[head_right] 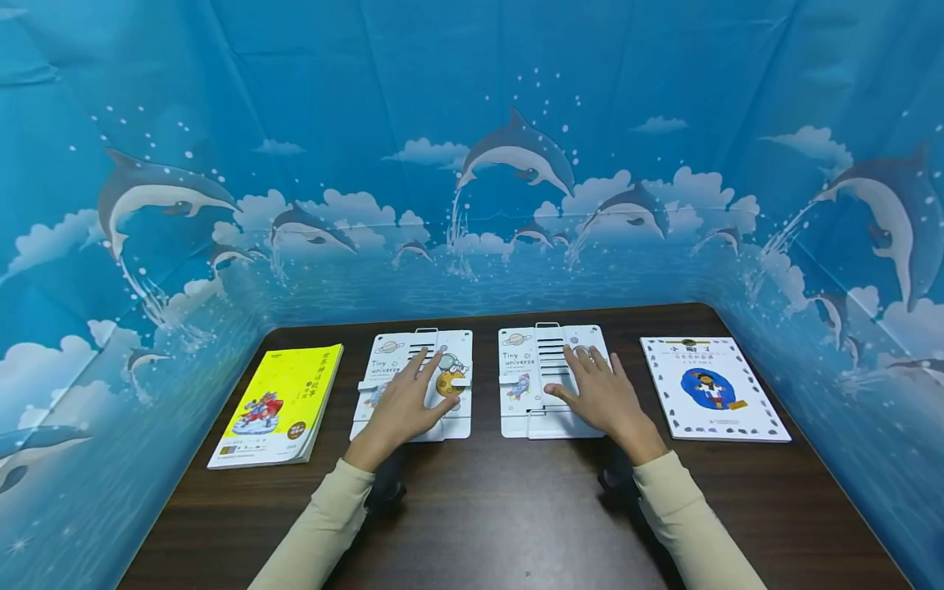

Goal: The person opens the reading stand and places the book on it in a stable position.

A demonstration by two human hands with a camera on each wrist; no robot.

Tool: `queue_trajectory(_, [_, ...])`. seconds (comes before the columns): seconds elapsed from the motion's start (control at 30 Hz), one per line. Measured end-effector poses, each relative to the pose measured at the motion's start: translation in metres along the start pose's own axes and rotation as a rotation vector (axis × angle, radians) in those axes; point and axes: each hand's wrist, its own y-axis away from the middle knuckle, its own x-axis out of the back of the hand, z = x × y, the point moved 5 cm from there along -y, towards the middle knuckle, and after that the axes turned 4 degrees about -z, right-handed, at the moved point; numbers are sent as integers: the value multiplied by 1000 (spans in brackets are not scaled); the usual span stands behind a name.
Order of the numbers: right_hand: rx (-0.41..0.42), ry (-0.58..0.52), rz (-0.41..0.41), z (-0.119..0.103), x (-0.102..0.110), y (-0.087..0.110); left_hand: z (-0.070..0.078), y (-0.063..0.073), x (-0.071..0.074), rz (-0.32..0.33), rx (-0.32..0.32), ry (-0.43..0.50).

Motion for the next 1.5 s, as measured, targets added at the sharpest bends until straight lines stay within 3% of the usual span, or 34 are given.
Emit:
queue_trajectory(0.2, [-50,-69,73,9,6,3,22,0,-4,52,-82,104])
queue_trajectory(0.4, [-68,-166,16,20,6,10,50,-1,-14,98,-160,178])
queue_trajectory(0.63, [-83,-210,-80,37,-6,19,74,-5,-34,77,-210,208])
queue_trajectory(0.9, [-45,-311,-144,52,-19,26,87,-10,-56,31,-202,260])
queue_trajectory(1.17, [-63,-408,-248,58,-22,30,96,-13,-74,-70,-193,289])
queue_trajectory(1.5, [-43,-432,-299,60,-23,31,99,-16,-85,-153,-118,314])
